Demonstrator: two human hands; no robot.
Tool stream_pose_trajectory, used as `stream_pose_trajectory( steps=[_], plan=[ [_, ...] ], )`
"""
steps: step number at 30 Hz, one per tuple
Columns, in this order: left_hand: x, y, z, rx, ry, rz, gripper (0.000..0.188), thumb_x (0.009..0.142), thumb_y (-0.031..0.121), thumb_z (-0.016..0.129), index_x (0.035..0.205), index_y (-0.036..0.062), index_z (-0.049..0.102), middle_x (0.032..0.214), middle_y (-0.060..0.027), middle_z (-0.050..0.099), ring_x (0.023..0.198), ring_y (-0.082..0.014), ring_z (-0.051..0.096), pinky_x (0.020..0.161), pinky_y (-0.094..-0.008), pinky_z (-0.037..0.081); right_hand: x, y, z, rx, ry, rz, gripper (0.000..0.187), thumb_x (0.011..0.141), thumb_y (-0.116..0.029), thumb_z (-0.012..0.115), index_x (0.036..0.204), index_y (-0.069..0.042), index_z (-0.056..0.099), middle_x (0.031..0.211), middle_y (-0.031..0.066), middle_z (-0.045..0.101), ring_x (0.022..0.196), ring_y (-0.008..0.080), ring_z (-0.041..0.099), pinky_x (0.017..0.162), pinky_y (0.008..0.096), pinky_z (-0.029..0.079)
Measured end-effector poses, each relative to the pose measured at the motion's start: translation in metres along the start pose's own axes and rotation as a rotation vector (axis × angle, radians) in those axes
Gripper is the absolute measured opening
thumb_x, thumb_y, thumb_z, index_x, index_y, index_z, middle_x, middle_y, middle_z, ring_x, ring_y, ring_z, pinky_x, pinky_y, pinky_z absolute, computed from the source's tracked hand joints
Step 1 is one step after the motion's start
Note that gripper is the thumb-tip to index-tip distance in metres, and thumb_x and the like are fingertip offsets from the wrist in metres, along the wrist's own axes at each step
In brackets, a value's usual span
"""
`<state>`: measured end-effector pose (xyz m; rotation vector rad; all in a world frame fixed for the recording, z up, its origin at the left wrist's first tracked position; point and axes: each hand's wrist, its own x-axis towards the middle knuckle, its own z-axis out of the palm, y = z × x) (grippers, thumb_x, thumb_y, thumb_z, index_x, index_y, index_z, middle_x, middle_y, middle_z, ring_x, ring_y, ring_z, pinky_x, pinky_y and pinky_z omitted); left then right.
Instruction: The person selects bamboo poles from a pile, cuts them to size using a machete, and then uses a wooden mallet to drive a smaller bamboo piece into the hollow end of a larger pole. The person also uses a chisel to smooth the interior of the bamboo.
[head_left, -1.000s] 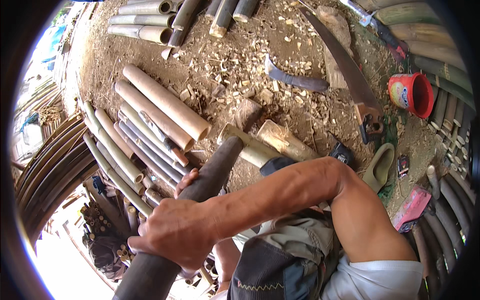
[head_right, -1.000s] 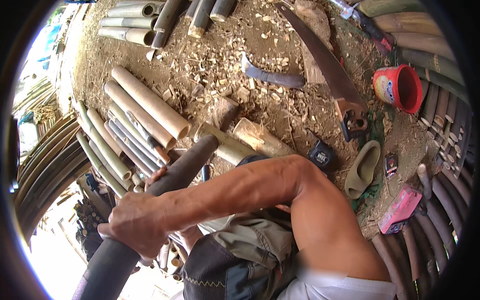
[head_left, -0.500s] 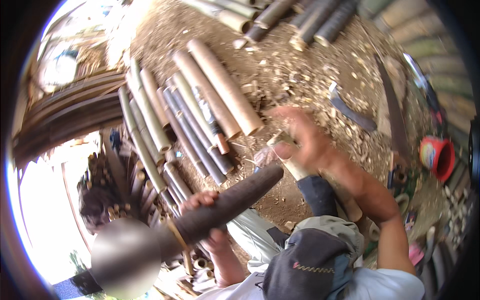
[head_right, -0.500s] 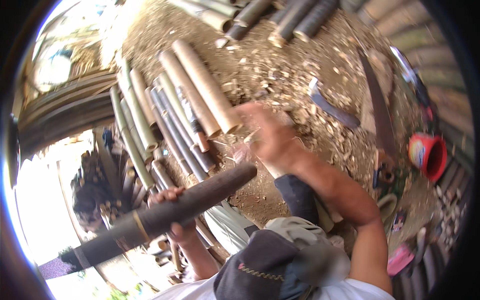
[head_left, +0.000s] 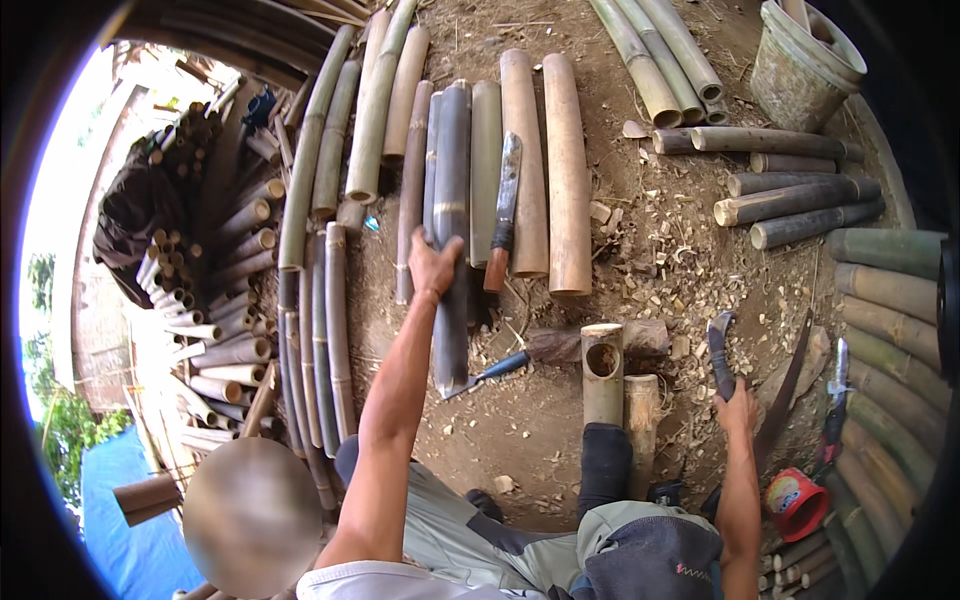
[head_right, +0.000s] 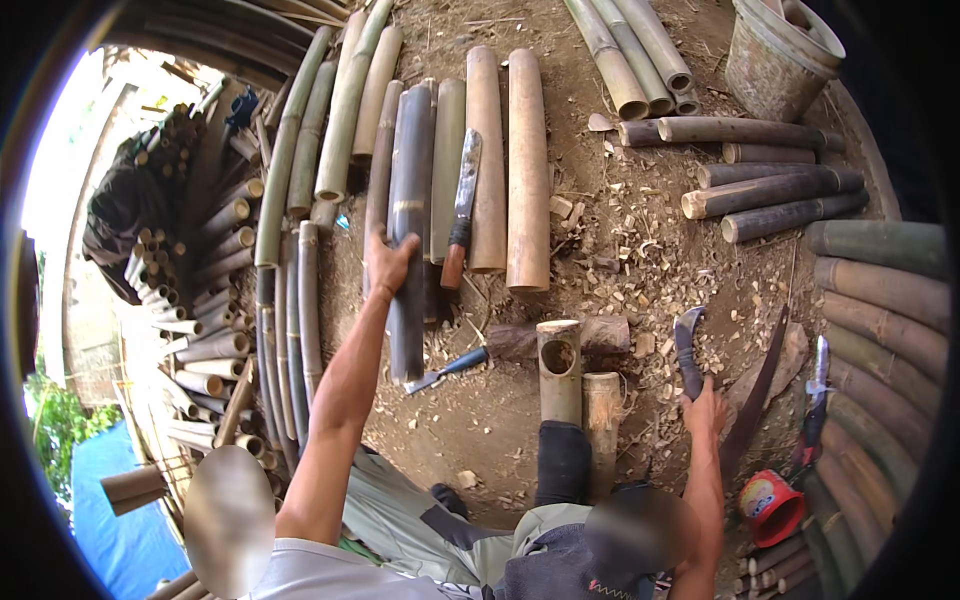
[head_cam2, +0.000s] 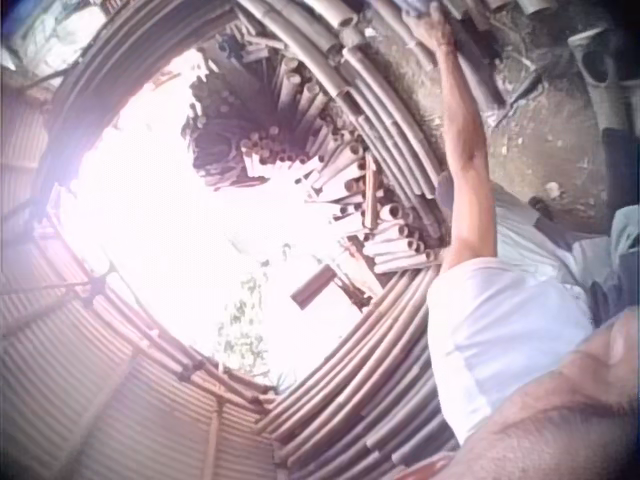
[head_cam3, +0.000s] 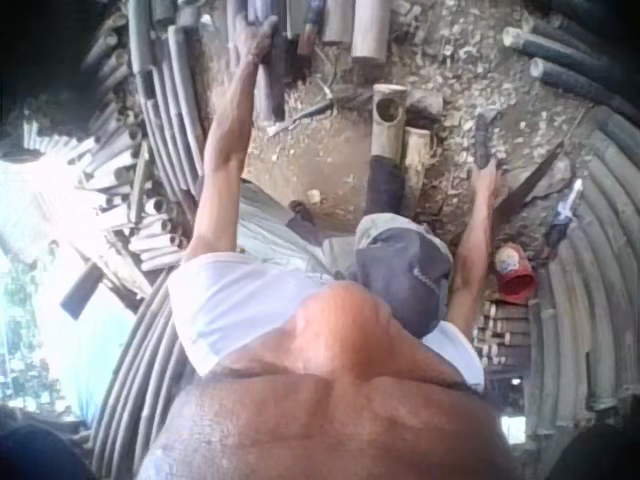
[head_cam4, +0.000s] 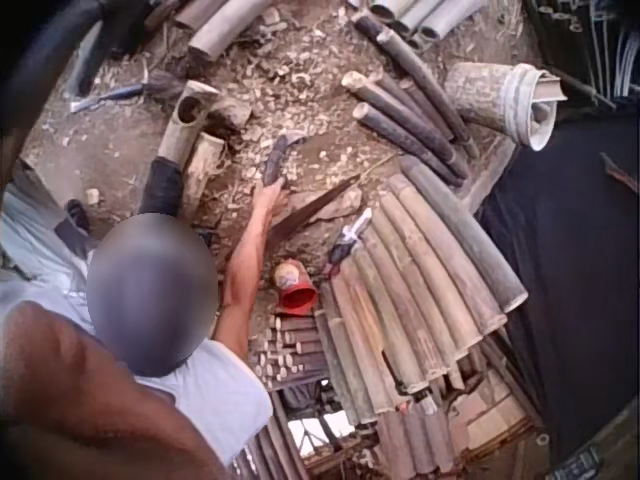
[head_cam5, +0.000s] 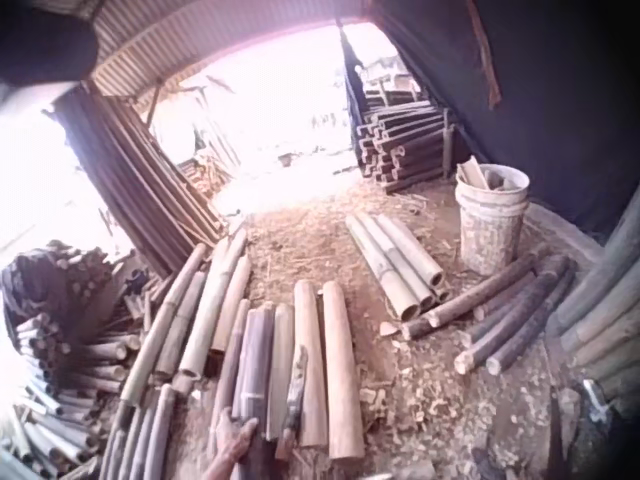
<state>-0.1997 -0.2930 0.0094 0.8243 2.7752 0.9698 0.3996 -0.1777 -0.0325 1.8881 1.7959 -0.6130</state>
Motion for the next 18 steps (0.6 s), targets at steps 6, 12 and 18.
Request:
stream_pose_trajectory(
  steps=[6, 12, 18],
  plan=[
    [-0.033, 0.075, -0.007, -0.531, 0.159, 0.138, 0.032, 0.090, 0.017, 0.068, 0.115, -0.0030, 0.061, 0.103, -0.0138, 0.068, 0.094, -0.0223, 0.065, 0.087, -0.0337, 0.051, -0.019, 0.029, -0.047, 0.651, 0.461, -0.183, 0.044, 0.069, -0.018, 0.086, 0.102, 0.003, 0.068, 0.090, 0.0135, 0.069, 0.082, 0.0263, 0.065, 0.078, 0.0356, 0.050],
    [-0.230, 0.064, 0.027, -0.827, -0.460, -0.398, 0.052, 0.090, 0.033, 0.071, 0.121, -0.0069, 0.059, 0.115, -0.0179, 0.064, 0.108, -0.0235, 0.061, 0.095, -0.0348, 0.049, -0.056, -0.058, -0.119, 1.571, 0.478, -0.682, 0.049, 0.089, -0.030, 0.073, 0.123, 0.000, 0.054, 0.102, 0.0078, 0.066, 0.077, 0.0195, 0.065, 0.083, 0.0393, 0.054],
    [-0.303, 0.063, 0.074, -0.757, -0.847, -0.513, 0.097, 0.075, 0.048, 0.083, 0.139, -0.0109, 0.040, 0.131, -0.0240, 0.055, 0.124, -0.0275, 0.054, 0.105, -0.0378, 0.043, -0.057, -0.141, -0.091, 1.632, -0.166, -1.128, 0.047, 0.090, -0.038, 0.070, 0.122, -0.007, 0.052, 0.083, 0.0050, 0.063, 0.063, 0.0125, 0.059, 0.058, 0.0310, 0.054]
  ],
)
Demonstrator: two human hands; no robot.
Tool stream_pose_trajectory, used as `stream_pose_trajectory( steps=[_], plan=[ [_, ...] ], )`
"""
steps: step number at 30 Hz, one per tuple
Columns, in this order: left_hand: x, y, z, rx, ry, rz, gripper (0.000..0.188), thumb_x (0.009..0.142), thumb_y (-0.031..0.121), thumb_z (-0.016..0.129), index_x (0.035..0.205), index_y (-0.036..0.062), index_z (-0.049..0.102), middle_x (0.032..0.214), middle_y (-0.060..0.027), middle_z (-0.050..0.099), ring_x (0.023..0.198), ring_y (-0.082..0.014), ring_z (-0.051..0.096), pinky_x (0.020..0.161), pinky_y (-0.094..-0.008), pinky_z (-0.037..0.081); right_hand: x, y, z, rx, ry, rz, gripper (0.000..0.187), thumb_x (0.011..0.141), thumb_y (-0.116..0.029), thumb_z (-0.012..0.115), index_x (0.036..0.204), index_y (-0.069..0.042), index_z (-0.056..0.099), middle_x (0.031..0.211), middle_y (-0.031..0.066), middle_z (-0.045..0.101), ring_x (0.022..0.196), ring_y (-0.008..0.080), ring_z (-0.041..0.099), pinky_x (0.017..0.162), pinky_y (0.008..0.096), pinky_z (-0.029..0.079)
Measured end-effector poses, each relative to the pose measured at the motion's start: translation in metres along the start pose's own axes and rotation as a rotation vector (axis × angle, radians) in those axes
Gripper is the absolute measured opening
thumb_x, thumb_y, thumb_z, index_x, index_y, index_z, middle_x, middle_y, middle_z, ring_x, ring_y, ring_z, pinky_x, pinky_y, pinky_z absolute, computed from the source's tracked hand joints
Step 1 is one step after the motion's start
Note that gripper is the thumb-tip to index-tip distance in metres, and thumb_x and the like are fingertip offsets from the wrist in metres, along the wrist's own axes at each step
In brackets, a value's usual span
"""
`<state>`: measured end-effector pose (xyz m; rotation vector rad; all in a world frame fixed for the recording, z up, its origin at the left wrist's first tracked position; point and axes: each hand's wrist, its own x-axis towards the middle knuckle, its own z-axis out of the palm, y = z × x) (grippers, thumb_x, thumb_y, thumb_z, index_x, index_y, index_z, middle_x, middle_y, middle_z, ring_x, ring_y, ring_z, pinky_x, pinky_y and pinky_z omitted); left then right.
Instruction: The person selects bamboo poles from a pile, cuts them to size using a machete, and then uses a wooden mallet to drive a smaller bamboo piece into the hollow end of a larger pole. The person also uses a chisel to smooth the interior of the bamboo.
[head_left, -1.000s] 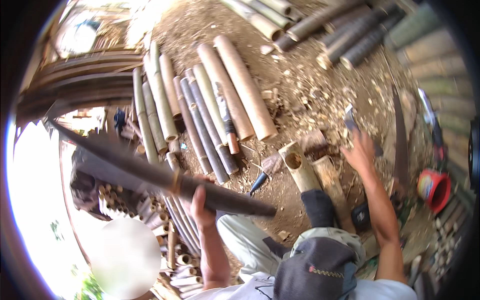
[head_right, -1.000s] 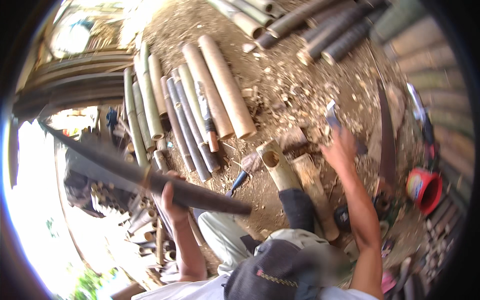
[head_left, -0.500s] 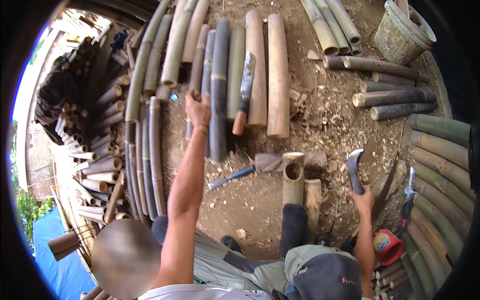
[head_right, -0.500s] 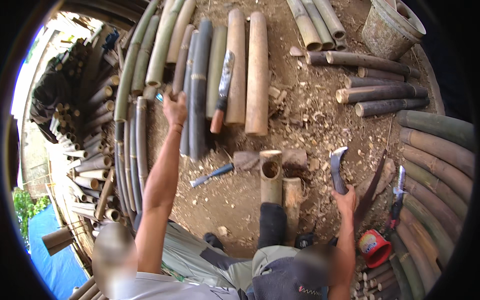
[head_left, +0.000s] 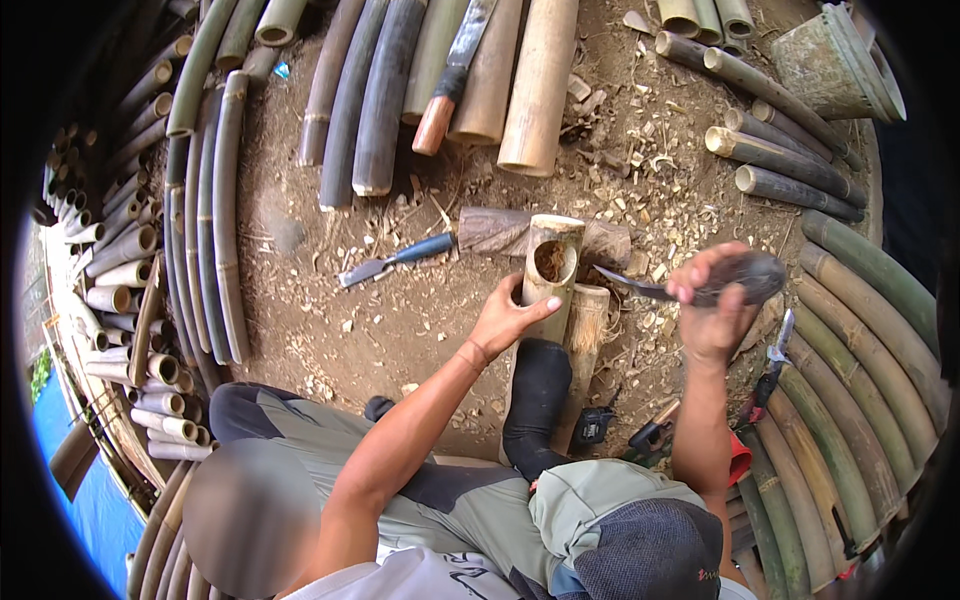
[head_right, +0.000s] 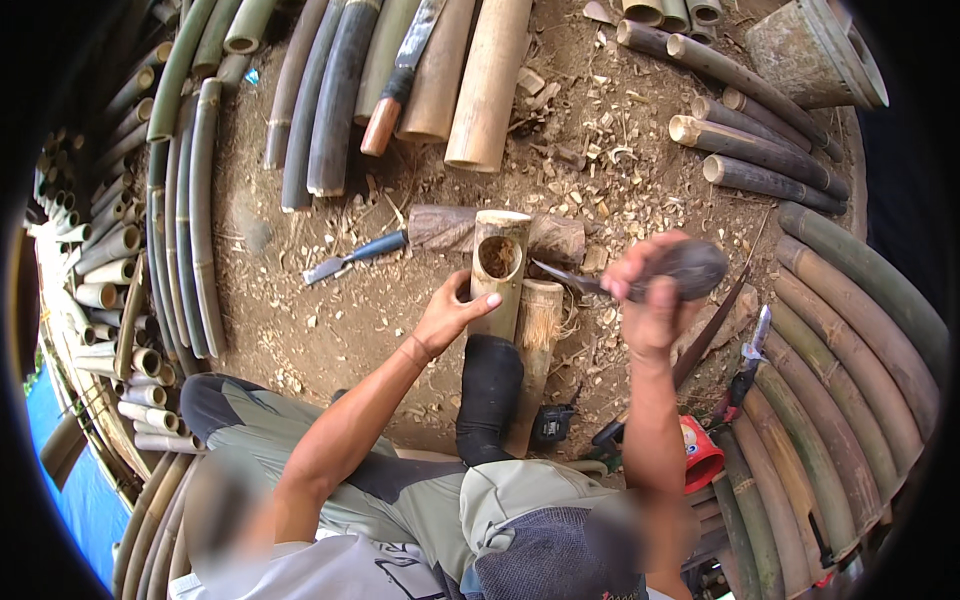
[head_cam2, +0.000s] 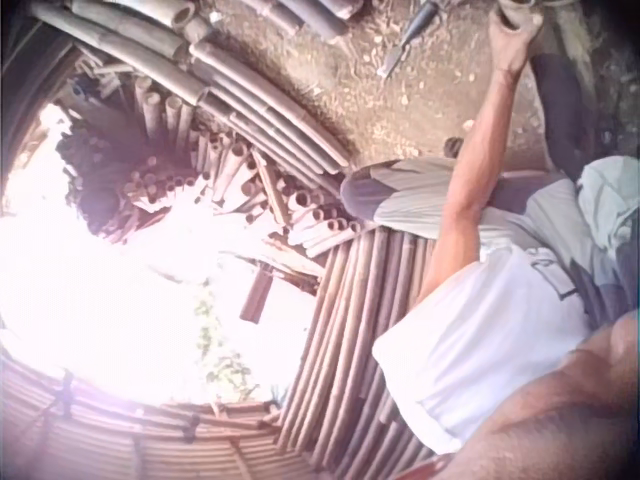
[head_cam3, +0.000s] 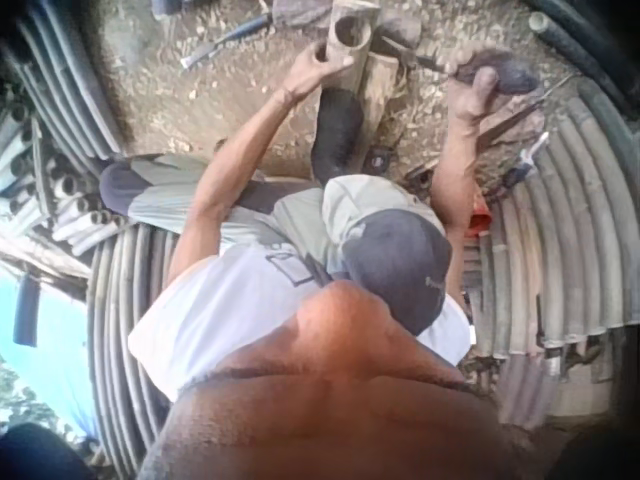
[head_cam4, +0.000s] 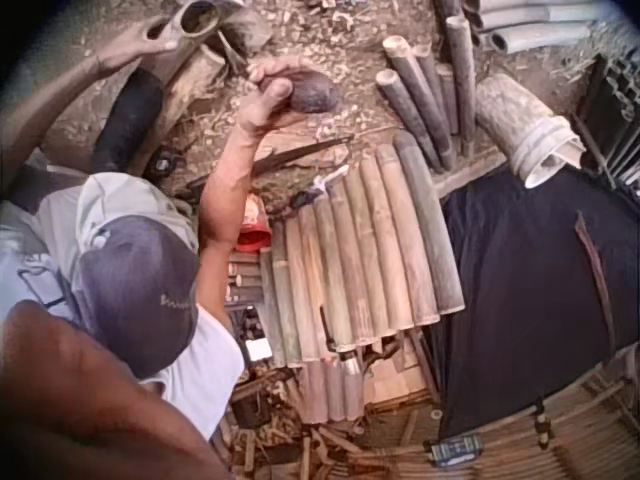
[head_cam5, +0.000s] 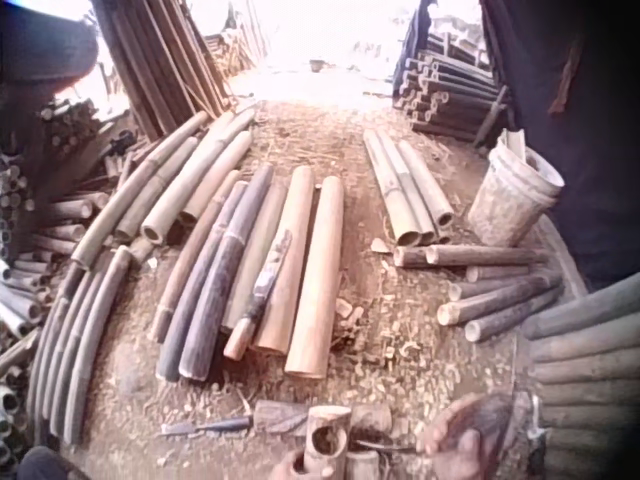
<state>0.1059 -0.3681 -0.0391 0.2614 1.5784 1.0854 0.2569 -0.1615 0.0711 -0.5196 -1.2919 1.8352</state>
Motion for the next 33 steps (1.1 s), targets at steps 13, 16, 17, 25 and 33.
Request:
stream_pose_trajectory(
  steps=[13, 16, 17, 25, 33],
  plan=[
    [0.021, -0.015, 0.023, -0.165, 0.018, 0.081, 0.087, 0.073, 0.043, 0.087, 0.130, -0.0082, 0.046, 0.123, -0.0173, 0.061, 0.112, -0.0227, 0.059, 0.099, -0.0354, 0.047, 0.010, 0.055, 0.032, -0.249, -0.033, -0.099, 0.040, 0.078, -0.021, 0.079, 0.102, 0.003, 0.056, 0.075, 0.0056, 0.061, 0.066, 0.0133, 0.059, 0.058, 0.0280, 0.050],
    [0.019, -0.012, 0.024, -0.187, 0.008, 0.061, 0.086, 0.074, 0.042, 0.086, 0.131, -0.0079, 0.045, 0.124, -0.0172, 0.061, 0.113, -0.0226, 0.059, 0.100, -0.0352, 0.046, 0.006, 0.052, 0.032, -0.194, 0.026, -0.094, 0.040, 0.080, -0.023, 0.078, 0.101, 0.002, 0.055, 0.074, 0.0060, 0.060, 0.063, 0.0138, 0.058, 0.055, 0.0285, 0.051],
    [0.019, -0.010, 0.024, -0.191, 0.006, 0.057, 0.086, 0.074, 0.042, 0.086, 0.131, -0.0077, 0.045, 0.124, -0.0172, 0.060, 0.113, -0.0225, 0.058, 0.100, -0.0352, 0.046, 0.005, 0.051, 0.032, -0.162, 0.051, -0.080, 0.040, 0.080, -0.024, 0.078, 0.101, 0.002, 0.055, 0.074, 0.0062, 0.060, 0.062, 0.0140, 0.058, 0.054, 0.0286, 0.051],
    [0.020, -0.011, 0.020, -0.168, -0.031, 0.029, 0.082, 0.079, 0.036, 0.084, 0.137, -0.0044, 0.042, 0.128, -0.0133, 0.059, 0.118, -0.0198, 0.056, 0.105, -0.0339, 0.043, -0.001, 0.054, 0.002, -0.053, 0.383, 0.160, 0.027, 0.096, -0.037, 0.059, 0.095, -0.011, 0.052, 0.071, 0.0028, 0.051, 0.054, 0.0135, 0.048, 0.056, 0.0347, 0.045],
    [0.025, -0.009, 0.013, -0.339, -0.121, -0.006, 0.091, 0.072, 0.036, 0.089, 0.137, -0.0050, 0.040, 0.129, -0.0147, 0.058, 0.119, -0.0218, 0.055, 0.106, -0.0353, 0.042, -0.018, 0.044, 0.008, -0.042, 0.269, 0.072, 0.020, 0.095, -0.025, 0.058, 0.098, -0.006, 0.056, 0.074, 0.0070, 0.060, 0.061, 0.0147, 0.057, 0.060, 0.0337, 0.051]
  ],
)
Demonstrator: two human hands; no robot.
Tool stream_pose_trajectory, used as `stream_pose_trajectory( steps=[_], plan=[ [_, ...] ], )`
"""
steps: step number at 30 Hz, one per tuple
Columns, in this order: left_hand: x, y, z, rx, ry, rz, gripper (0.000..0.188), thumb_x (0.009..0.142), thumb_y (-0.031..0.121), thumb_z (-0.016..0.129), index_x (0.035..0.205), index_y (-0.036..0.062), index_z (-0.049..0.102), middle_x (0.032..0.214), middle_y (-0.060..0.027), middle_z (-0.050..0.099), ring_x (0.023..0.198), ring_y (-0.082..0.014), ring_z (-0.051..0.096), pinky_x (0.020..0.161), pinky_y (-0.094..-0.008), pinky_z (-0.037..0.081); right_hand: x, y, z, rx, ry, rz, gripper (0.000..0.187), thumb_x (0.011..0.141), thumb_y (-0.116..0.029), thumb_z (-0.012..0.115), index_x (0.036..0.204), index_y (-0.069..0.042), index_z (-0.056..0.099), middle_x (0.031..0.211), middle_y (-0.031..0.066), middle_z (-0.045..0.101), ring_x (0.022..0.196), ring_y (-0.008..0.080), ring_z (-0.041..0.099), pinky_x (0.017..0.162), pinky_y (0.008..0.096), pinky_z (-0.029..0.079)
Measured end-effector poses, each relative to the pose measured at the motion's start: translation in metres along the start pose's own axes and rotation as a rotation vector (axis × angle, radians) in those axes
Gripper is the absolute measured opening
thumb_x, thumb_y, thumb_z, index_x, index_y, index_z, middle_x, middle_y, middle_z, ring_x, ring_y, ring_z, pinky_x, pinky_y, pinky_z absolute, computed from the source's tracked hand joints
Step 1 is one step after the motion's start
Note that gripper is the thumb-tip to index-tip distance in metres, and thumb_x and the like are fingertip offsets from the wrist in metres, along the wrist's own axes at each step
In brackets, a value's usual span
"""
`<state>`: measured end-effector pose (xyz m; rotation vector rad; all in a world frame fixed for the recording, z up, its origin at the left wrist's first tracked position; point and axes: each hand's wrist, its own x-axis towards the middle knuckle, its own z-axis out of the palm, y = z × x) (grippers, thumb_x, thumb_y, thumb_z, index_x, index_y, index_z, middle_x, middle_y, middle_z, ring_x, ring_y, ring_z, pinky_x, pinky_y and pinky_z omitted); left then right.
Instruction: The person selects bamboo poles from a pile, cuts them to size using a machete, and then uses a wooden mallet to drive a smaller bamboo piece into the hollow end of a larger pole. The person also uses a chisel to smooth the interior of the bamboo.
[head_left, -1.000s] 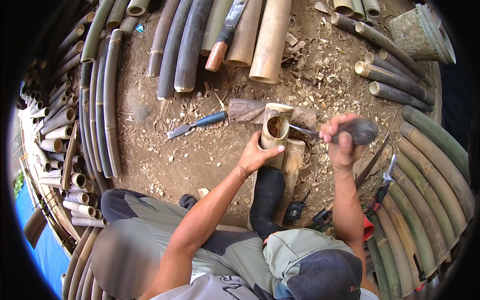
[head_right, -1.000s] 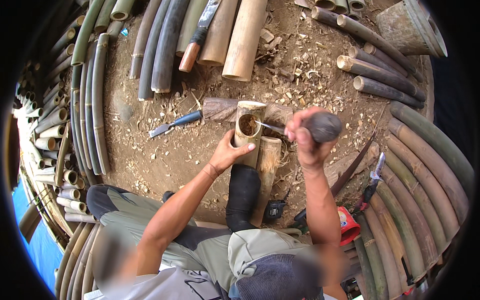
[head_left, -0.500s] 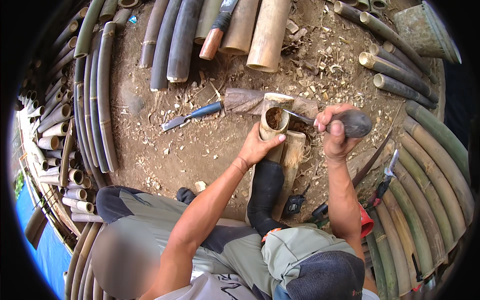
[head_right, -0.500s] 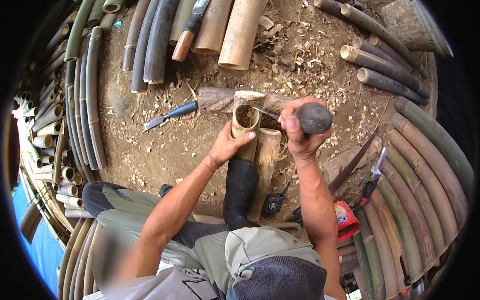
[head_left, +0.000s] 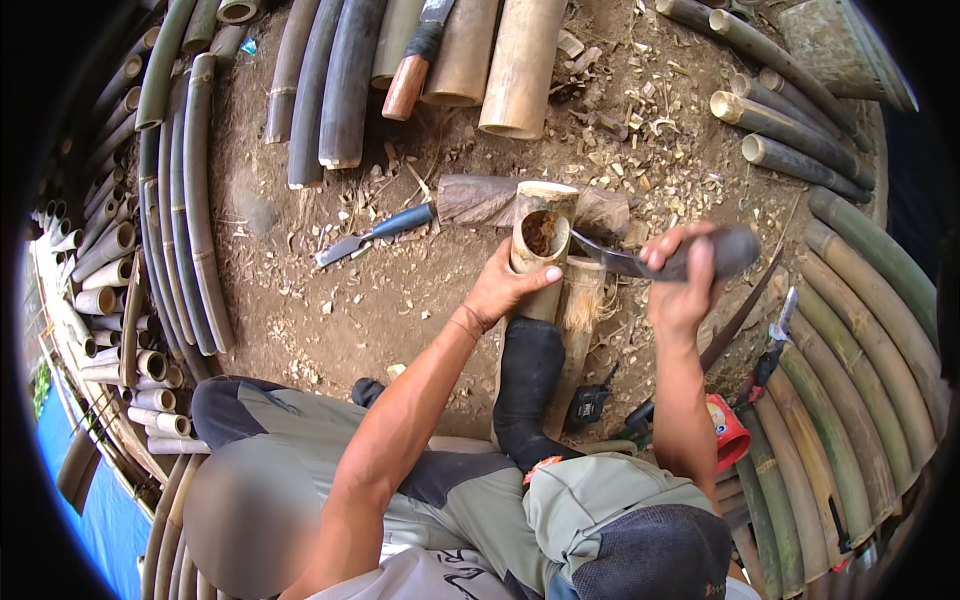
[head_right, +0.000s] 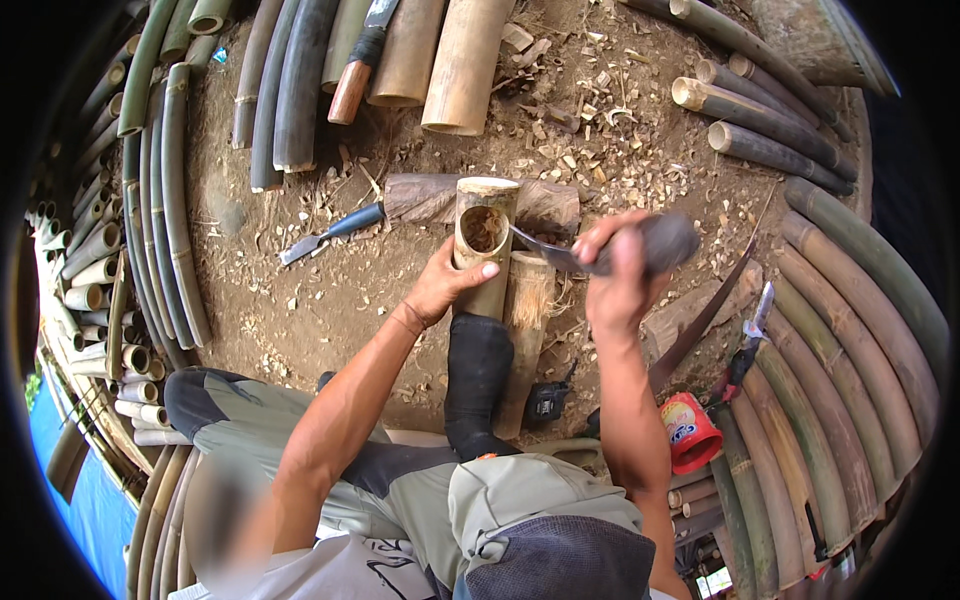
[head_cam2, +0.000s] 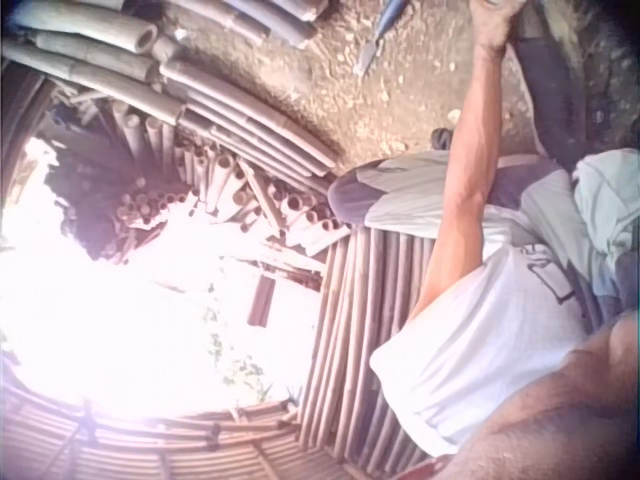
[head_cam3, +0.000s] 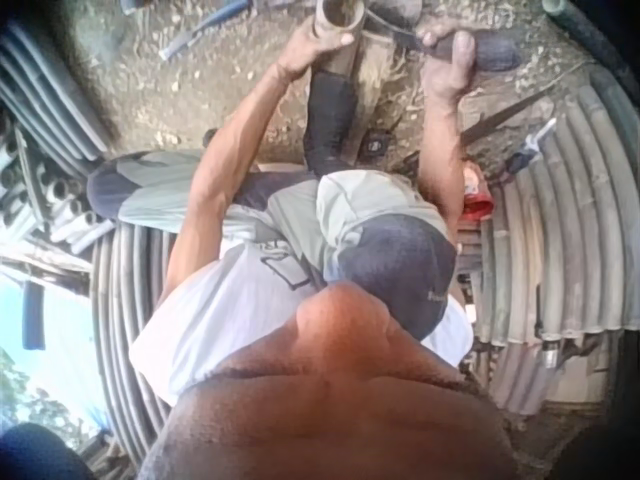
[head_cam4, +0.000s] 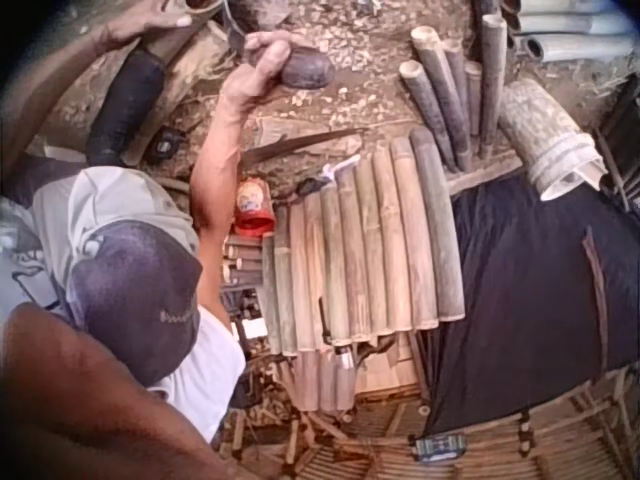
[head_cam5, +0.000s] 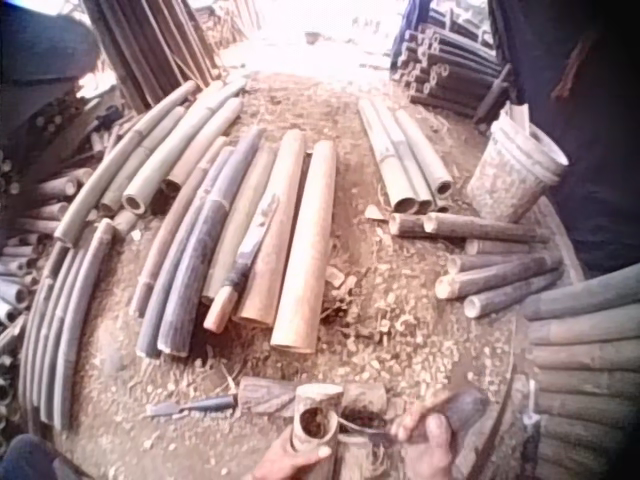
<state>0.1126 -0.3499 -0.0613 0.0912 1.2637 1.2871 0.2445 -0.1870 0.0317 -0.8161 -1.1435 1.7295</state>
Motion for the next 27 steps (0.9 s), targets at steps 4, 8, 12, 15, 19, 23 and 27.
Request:
stream_pose_trajectory(
  steps=[4, 8, 12, 15, 19, 23, 27],
  plan=[
    [0.000, -0.002, -0.006, -0.102, -0.080, -0.007, 0.090, 0.073, 0.031, 0.089, 0.139, -0.0037, 0.039, 0.130, -0.0138, 0.057, 0.120, -0.0212, 0.054, 0.107, -0.0352, 0.041, -0.043, -0.020, 0.029, -0.554, -0.694, -0.438, 0.023, 0.073, -0.009, 0.079, 0.088, -0.006, 0.063, 0.081, 0.0089, 0.062, 0.070, 0.0239, 0.062, 0.064, 0.0356, 0.049],
    [0.001, -0.001, -0.009, -0.077, -0.113, -0.031, 0.091, 0.073, 0.032, 0.088, 0.140, -0.0035, 0.038, 0.129, -0.0135, 0.057, 0.120, -0.0208, 0.054, 0.107, -0.0350, 0.041, -0.072, -0.004, 0.026, -0.656, -0.936, -0.446, 0.024, 0.072, -0.021, 0.073, 0.086, -0.006, 0.062, 0.085, 0.0060, 0.060, 0.075, 0.0243, 0.061, 0.072, 0.0384, 0.049],
    [0.000, 0.006, -0.007, -0.045, -0.103, -0.047, 0.093, 0.072, 0.035, 0.089, 0.140, -0.0035, 0.038, 0.129, -0.0134, 0.057, 0.119, -0.0204, 0.054, 0.106, -0.0345, 0.041, -0.077, -0.002, 0.030, -0.681, -1.025, -0.452, 0.026, 0.068, -0.023, 0.069, 0.086, -0.006, 0.062, 0.085, 0.0050, 0.059, 0.077, 0.0235, 0.060, 0.072, 0.0373, 0.048],
    [0.000, 0.006, -0.005, -0.026, -0.090, -0.033, 0.092, 0.072, 0.035, 0.089, 0.139, -0.0038, 0.039, 0.128, -0.0134, 0.058, 0.118, -0.0198, 0.055, 0.105, -0.0343, 0.042, -0.078, -0.001, 0.029, -0.699, -1.050, -0.460, 0.023, 0.069, -0.022, 0.065, 0.086, -0.007, 0.061, 0.084, 0.0045, 0.058, 0.076, 0.0220, 0.059, 0.070, 0.0364, 0.047],
    [0.004, 0.001, 0.000, 0.059, -0.012, 0.003, 0.087, 0.071, 0.036, 0.089, 0.133, -0.0044, 0.044, 0.123, -0.0130, 0.060, 0.113, -0.0190, 0.058, 0.101, -0.0336, 0.046, -0.076, -0.001, 0.023, -0.778, -1.110, -0.521, 0.018, 0.072, -0.020, 0.061, 0.085, -0.007, 0.061, 0.082, 0.0035, 0.056, 0.074, 0.0201, 0.057, 0.069, 0.0346, 0.046],
    [0.003, 0.008, 0.014, 0.165, 0.095, 0.031, 0.084, 0.069, 0.038, 0.090, 0.127, -0.0053, 0.048, 0.118, -0.0125, 0.063, 0.107, -0.0196, 0.061, 0.096, -0.0331, 0.048, -0.071, 0.003, 0.016, -0.842, -1.112, -0.567, 0.015, 0.073, -0.019, 0.061, 0.083, -0.008, 0.060, 0.080, 0.0026, 0.054, 0.074, 0.0189, 0.056, 0.069, 0.0331, 0.046],
    [0.006, -0.004, 0.017, 0.201, 0.186, 0.103, 0.085, 0.065, 0.045, 0.091, 0.121, -0.0063, 0.052, 0.112, -0.0153, 0.066, 0.102, -0.0216, 0.064, 0.093, -0.0345, 0.051, -0.073, 0.007, 0.005, -0.888, -1.152, -0.590, 0.014, 0.072, -0.018, 0.062, 0.083, -0.010, 0.060, 0.079, 0.0015, 0.053, 0.075, 0.0180, 0.056, 0.071, 0.0325, 0.047]
  ],
)
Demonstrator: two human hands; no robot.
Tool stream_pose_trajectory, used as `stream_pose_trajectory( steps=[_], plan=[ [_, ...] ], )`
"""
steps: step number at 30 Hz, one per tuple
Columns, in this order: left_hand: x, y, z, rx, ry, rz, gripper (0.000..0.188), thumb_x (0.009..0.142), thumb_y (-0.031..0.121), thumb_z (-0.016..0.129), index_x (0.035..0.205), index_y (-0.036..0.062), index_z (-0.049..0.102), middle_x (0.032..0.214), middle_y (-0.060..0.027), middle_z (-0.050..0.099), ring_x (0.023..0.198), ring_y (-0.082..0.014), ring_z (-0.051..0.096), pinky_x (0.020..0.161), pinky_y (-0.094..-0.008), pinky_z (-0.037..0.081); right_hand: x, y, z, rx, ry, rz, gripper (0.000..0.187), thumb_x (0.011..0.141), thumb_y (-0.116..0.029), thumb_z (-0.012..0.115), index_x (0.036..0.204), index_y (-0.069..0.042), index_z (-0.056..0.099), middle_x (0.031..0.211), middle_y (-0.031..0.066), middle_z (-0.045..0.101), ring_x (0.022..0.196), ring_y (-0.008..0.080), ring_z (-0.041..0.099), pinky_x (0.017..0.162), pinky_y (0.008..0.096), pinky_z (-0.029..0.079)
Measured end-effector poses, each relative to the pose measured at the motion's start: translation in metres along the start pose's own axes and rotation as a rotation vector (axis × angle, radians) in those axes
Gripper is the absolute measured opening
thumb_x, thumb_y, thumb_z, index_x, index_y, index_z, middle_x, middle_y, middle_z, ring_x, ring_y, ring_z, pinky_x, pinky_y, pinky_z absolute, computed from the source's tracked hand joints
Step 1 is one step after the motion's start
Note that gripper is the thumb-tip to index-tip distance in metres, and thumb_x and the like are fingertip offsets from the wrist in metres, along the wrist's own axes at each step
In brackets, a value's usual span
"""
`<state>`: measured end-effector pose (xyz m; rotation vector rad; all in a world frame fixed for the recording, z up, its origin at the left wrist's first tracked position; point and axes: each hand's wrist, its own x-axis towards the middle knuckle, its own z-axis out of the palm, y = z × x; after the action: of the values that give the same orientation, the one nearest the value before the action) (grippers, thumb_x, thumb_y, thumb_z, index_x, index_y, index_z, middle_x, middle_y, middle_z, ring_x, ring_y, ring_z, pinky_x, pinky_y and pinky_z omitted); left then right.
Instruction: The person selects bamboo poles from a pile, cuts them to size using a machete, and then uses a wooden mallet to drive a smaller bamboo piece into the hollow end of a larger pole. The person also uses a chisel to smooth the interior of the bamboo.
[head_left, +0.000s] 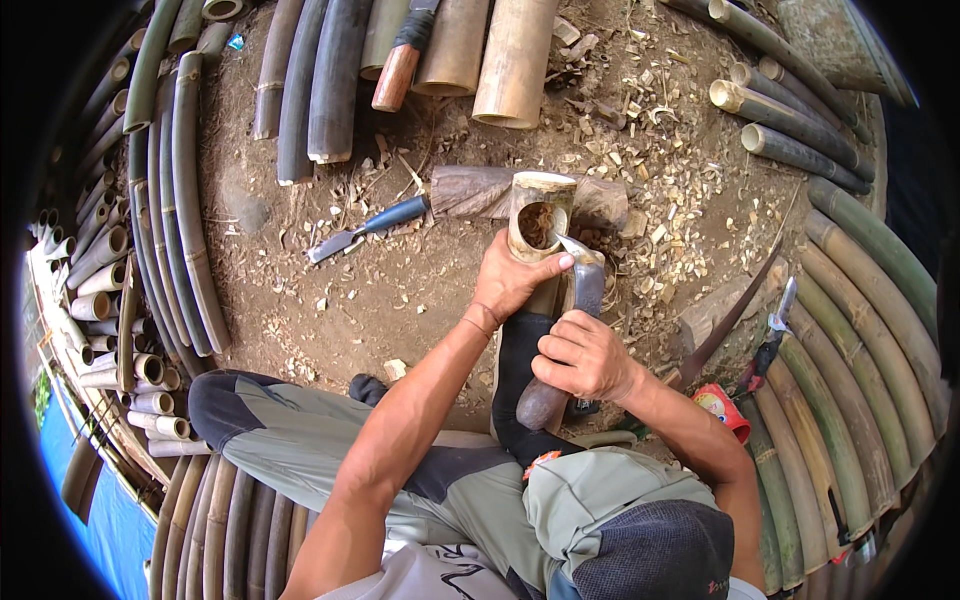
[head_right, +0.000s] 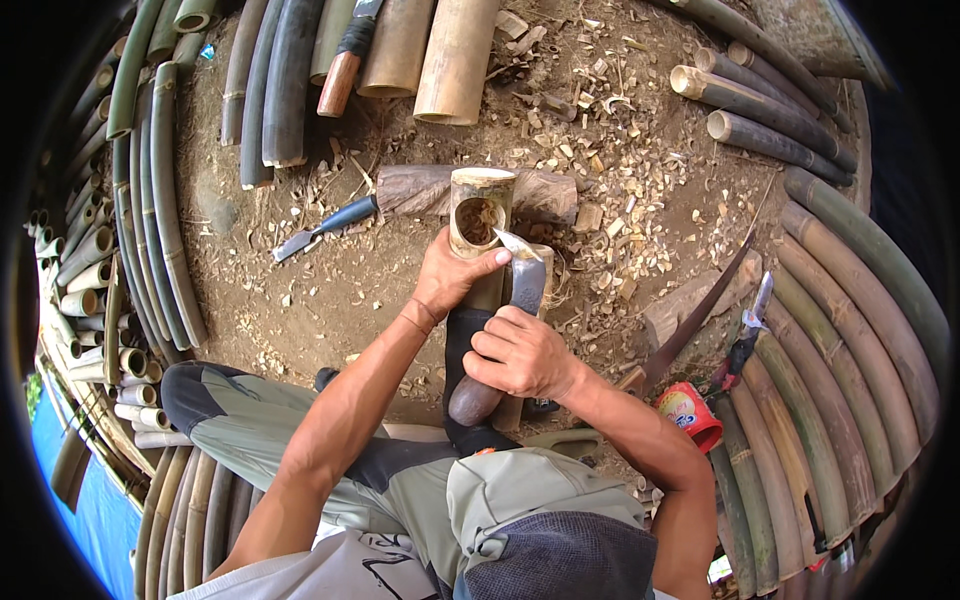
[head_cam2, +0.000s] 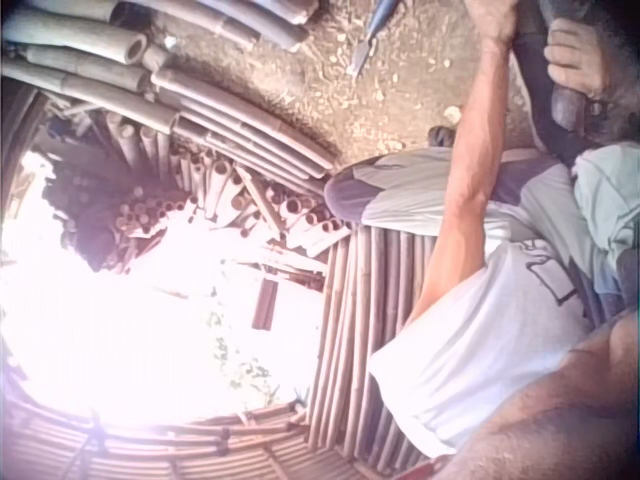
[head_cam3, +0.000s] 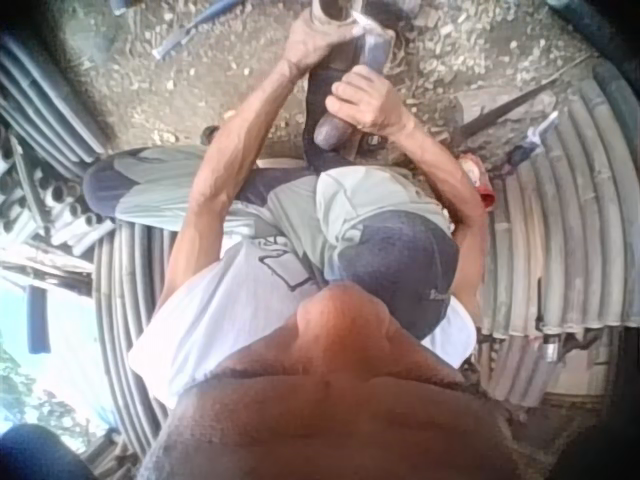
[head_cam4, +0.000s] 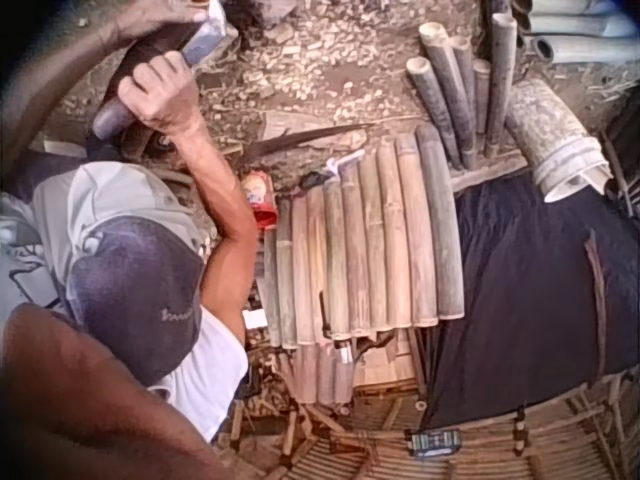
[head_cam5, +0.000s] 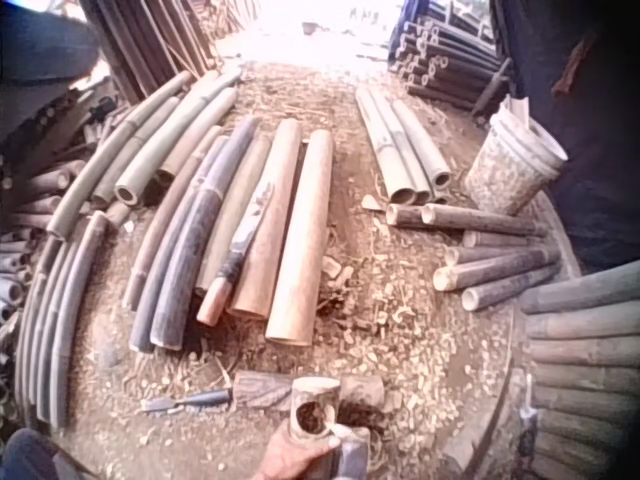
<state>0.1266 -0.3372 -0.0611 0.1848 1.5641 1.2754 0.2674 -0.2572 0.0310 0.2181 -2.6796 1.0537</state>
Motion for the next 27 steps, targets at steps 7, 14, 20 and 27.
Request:
stream_pose_trajectory(
  steps=[7, 14, 20, 27],
  plan=[
    [-0.001, 0.002, 0.010, 0.232, 0.162, -0.008, 0.093, 0.061, 0.056, 0.089, 0.120, -0.0073, 0.053, 0.113, -0.0187, 0.066, 0.104, -0.0261, 0.065, 0.094, -0.0357, 0.050, -0.025, 0.024, 0.003, -0.195, -0.066, -0.098, 0.014, 0.070, -0.016, 0.064, 0.082, -0.012, 0.060, 0.082, 0.0010, 0.054, 0.079, 0.0174, 0.058, 0.083, 0.0343, 0.051],
    [-0.014, 0.004, -0.022, -0.258, -0.148, -0.049, 0.093, 0.073, 0.046, 0.086, 0.139, -0.0027, 0.043, 0.127, -0.0134, 0.059, 0.118, -0.0214, 0.055, 0.104, -0.0342, 0.042, 0.016, -0.003, -0.029, 0.017, 0.054, -0.023, 0.014, 0.073, -0.016, 0.063, 0.085, -0.009, 0.060, 0.087, 0.0033, 0.057, 0.083, 0.0203, 0.059, 0.080, 0.0362, 0.049],
    [-0.015, 0.001, -0.026, -0.291, -0.194, -0.064, 0.096, 0.073, 0.047, 0.085, 0.144, -0.0003, 0.040, 0.132, -0.0147, 0.056, 0.123, -0.0228, 0.051, 0.107, -0.0350, 0.039, 0.030, 0.003, -0.021, 0.258, -0.119, -0.041, 0.018, 0.071, -0.019, 0.062, 0.085, -0.008, 0.061, 0.086, 0.0035, 0.057, 0.080, 0.0213, 0.058, 0.079, 0.0371, 0.047],
    [-0.014, -0.004, -0.020, -0.267, -0.105, -0.060, 0.080, 0.080, 0.047, 0.080, 0.137, 0.0007, 0.050, 0.119, -0.0119, 0.065, 0.108, -0.0176, 0.060, 0.094, -0.0320, 0.048, 0.029, 0.012, -0.005, 0.136, -0.173, -0.123, 0.015, 0.072, -0.018, 0.062, 0.084, -0.009, 0.060, 0.081, 0.0009, 0.053, 0.077, 0.0172, 0.055, 0.076, 0.0331, 0.045]
  ],
)
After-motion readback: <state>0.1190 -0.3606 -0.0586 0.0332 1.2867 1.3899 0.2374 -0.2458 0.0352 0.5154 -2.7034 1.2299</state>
